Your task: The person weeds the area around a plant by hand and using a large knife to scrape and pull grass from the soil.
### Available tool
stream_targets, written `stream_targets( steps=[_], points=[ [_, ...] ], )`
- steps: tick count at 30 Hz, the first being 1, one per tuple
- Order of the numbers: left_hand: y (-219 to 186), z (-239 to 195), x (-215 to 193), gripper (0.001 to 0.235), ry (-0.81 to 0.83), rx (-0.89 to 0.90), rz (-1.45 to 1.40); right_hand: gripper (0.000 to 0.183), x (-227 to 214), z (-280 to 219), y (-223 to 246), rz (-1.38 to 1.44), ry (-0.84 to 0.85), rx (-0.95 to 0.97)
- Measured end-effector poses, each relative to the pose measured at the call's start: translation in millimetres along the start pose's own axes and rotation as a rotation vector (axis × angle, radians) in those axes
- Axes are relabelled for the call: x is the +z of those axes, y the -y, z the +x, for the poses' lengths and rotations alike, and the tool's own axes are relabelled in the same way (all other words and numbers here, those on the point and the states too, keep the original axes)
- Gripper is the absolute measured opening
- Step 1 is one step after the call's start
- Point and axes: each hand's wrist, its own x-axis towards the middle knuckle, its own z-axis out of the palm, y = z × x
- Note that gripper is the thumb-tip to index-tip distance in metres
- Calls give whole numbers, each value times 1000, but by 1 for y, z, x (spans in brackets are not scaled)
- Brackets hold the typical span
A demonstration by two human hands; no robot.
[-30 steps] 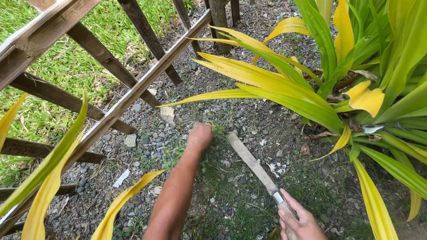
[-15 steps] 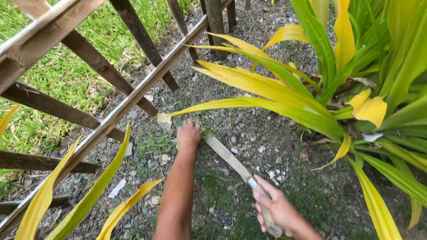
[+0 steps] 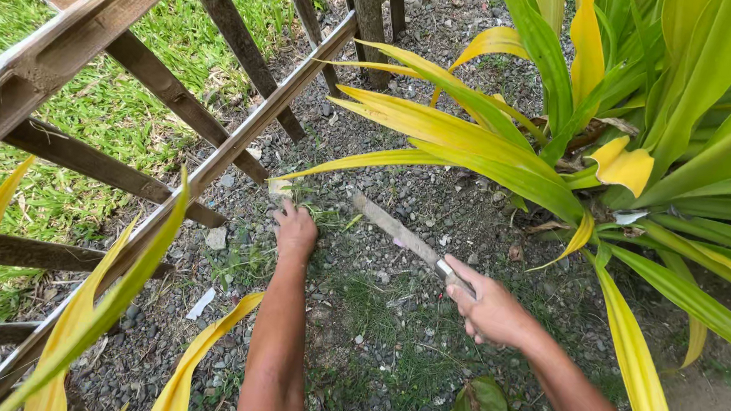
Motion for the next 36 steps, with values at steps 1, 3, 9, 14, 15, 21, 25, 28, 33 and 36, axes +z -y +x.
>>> stream_targets(
  steps=[1, 3, 9, 14, 15, 21, 25, 28, 33, 36],
  points=[
    [-1, 1, 8, 29, -139, -3, -21, 66, -6, 0, 7, -190, -69, -1],
    [-11, -2, 20, 37, -276, 9, -55, 63, 4, 17, 23, -286, -78, -62],
    [-64, 15, -44, 30, 459, -69, -128, 65, -14, 33, 24, -580, -195, -449],
    [-159, 12, -86, 30, 304, 15, -381, 65, -42, -36, 33, -634, -225, -260],
    [-166, 7, -83, 30, 306, 10, -385, 65, -45, -49, 38, -640, -221, -259],
    [-189, -1, -38, 41, 100, 408, -156, 63, -60, -45, 99, -828, -290, -244],
    [-199, 9, -26, 34, 221, 438, 13, 67, -55, -25, 135, -619, -133, 67],
    [-199, 16, -14, 45, 167, 415, 35, 68, -33, -9, 97, -563, -209, -43],
    [-196, 34, 22, 43, 276, 226, 70, 70, 21, -15, 4, -177, -419, -270],
    [-178, 39, 46, 33, 196, 132, 118, 64, 14, -76, -15, 180, -309, 23]
  ],
)
